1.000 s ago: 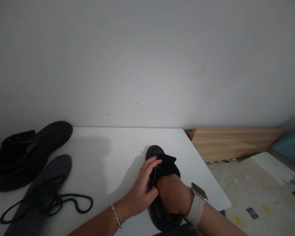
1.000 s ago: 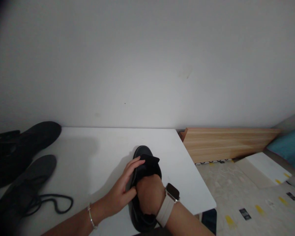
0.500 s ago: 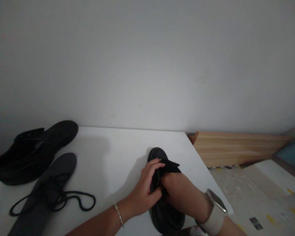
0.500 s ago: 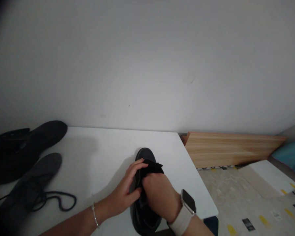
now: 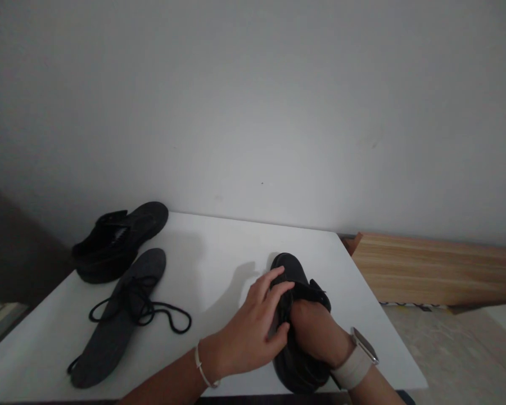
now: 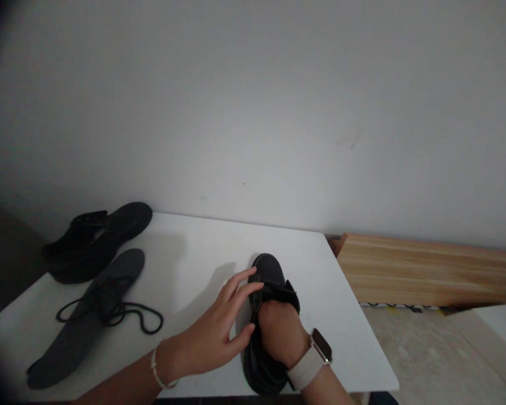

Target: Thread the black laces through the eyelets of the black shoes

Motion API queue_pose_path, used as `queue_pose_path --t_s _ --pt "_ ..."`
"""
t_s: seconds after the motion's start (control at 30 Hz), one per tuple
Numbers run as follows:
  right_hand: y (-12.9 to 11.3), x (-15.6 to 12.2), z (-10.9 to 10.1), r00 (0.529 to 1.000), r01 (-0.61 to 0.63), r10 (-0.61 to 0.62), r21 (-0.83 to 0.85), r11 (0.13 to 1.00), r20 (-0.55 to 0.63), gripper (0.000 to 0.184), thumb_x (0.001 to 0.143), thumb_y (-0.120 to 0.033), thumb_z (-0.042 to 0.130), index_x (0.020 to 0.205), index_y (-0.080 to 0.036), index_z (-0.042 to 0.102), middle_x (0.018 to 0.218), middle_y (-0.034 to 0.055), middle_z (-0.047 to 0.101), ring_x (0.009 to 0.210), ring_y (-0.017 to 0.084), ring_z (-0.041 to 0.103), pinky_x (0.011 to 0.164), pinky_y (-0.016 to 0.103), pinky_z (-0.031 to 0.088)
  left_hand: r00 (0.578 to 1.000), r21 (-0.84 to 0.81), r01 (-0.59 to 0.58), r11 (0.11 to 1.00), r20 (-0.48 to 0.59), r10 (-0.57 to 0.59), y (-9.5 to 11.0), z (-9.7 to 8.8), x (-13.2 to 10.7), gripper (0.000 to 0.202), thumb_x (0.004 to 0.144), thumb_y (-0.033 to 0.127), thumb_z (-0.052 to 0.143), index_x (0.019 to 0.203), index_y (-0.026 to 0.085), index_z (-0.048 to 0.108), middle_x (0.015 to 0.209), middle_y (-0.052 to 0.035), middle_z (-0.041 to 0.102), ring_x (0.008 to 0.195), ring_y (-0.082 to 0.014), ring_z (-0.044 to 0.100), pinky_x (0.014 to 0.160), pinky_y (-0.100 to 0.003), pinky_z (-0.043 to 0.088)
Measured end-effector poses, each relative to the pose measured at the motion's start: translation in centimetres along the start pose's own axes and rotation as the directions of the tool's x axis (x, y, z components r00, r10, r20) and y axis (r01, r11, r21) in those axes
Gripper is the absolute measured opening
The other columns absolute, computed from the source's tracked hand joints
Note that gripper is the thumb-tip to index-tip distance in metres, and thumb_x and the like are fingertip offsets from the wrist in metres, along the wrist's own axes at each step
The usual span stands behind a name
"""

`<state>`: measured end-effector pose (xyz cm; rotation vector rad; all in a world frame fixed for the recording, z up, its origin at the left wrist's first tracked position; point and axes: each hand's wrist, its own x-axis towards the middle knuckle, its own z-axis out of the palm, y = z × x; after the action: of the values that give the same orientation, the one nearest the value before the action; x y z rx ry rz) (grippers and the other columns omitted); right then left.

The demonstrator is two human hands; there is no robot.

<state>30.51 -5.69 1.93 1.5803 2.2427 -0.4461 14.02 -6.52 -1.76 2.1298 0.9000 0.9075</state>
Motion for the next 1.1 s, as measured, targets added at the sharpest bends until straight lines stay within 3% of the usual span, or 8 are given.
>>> queue_pose_path --t_s 0.13,0.27,0.37,0.47,0.63,0.77,0.9,1.1 --pt "0.2 -0.2 0.3 1.0 0.005 -0.005 0.01 1.0 -0.014 0.041 0.078 0.008 0.044 0.105 -0.003 0.073 0.106 0.023 0.074 0.104 0.03 0.071 0.089 0.034 0.053 0.995 0.372 0.053 0.927 -0.102 -0.016 -1.4 -5.6 -3.4 0.036 0.089 0.016 0.05 0.125 0.023 0.056 0.128 -0.0113 0.06 0.122 -0.0293 0.053 0.106 -0.046 0.041" --pt "0.3 -0.5 0.7 0.997 0.003 0.0 0.029 1.0 -0.077 0.046 0.076 0.011 0.04 0.105 -0.003 0.073 0.106 0.0221 0.074 0.104 0.028 0.071 0.091 0.033 0.052 0.935 0.75 0.337 0.569 -0.198 -0.293 -5.4 -12.9 -7.2 0.029 0.091 0.017 0.042 0.108 0.013 0.065 0.109 -0.0164 0.066 0.102 -0.0359 0.06 0.09 -0.053 0.046" --pt "0.7 -1.1 0.9 0.988 0.023 -0.004 0.123 0.992 -0.154 0.043 0.078 0.008 0.045 0.108 -0.007 0.071 0.106 0.0188 0.074 0.105 0.026 0.07 0.093 0.033 0.052 0.861 0.85 0.426 0.311 -0.275 -0.427 -7.8 -17.4 -9.6 0.036 0.092 0.015 0.036 0.113 0.008 0.064 0.108 -0.0196 0.066 0.1 -0.0374 0.062 0.088 -0.051 0.047" --pt "1.7 -2.3 0.6 0.971 0.083 -0.022 0.247 0.965 -0.239 0.03 0.08 -0.006 0.061 0.108 -0.014 0.069 0.111 0.0141 0.073 0.104 0.027 0.069 0.09 0.035 0.054 0.806 0.842 0.458 0.285 -0.259 -0.532 -9.0 -19.9 -11.0 0.045 0.087 0.005 0.033 0.122 0.008 0.062 0.113 -0.0187 0.066 0.102 -0.0337 0.064 0.091 -0.046 0.048" --pt "4.2 -6.0 0.0 0.862 0.172 0.019 0.326 0.93 -0.507 0.015 0.093 -0.03 0.055 0.102 -0.025 0.066 0.099 0.0054 0.074 0.09 0.021 0.072 0.08 0.032 0.057 0.793 0.793 0.438 0.423 -0.118 -0.598 -10.4 -20.8 -11.8 0.068 0.072 -0.009 0.035 0.127 0.019 0.064 0.128 -0.0112 0.063 0.12 -0.0272 0.06 0.103 -0.04 0.045" --pt "5.4 -8.5 0.1 0.758 0.206 0.045 0.305 0.93 -0.65 0.023 0.094 -0.045 0.052 0.096 -0.027 0.068 0.092 0.0053 0.075 0.082 0.022 0.073 0.071 0.029 0.059 0.816 0.77 0.419 0.482 -0.085 -0.572 -11.6 -20.3 -11.6 0.049 0.081 -0.002 0.036 0.111 0.016 0.07 0.118 -0.0139 0.067 0.114 -0.0284 0.064 0.1 -0.041 0.046" --pt "5.8 -9.5 1.0 0.756 0.213 0.044 0.308 0.927 -0.653 0.025 0.094 -0.043 0.05 0.094 -0.028 0.069 0.091 0.0065 0.076 0.08 0.023 0.074 0.069 0.029 0.06 0.829 0.767 0.395 0.506 -0.06 -0.556 -11.5 -19.8 -10.9 0.032 0.086 0.007 0.038 0.091 0.016 0.068 0.102 -0.014 0.069 0.1 -0.0285 0.067 0.091 -0.039 0.049" --pt "5.9 -10.2 2.3 0.791 0.188 0.055 0.326 0.926 -0.61 0.019 0.094 -0.037 0.051 0.094 -0.028 0.068 0.094 0.0073 0.075 0.085 0.024 0.073 0.075 0.032 0.06 0.842 0.769 0.367 0.523 -0.036 -0.538 -11.4 -19.8 -10.4 0.021 0.081 0.009 0.045 0.083 0.016 0.064 0.099 -0.0153 0.067 0.095 -0.0295 0.066 0.087 -0.038 0.049"
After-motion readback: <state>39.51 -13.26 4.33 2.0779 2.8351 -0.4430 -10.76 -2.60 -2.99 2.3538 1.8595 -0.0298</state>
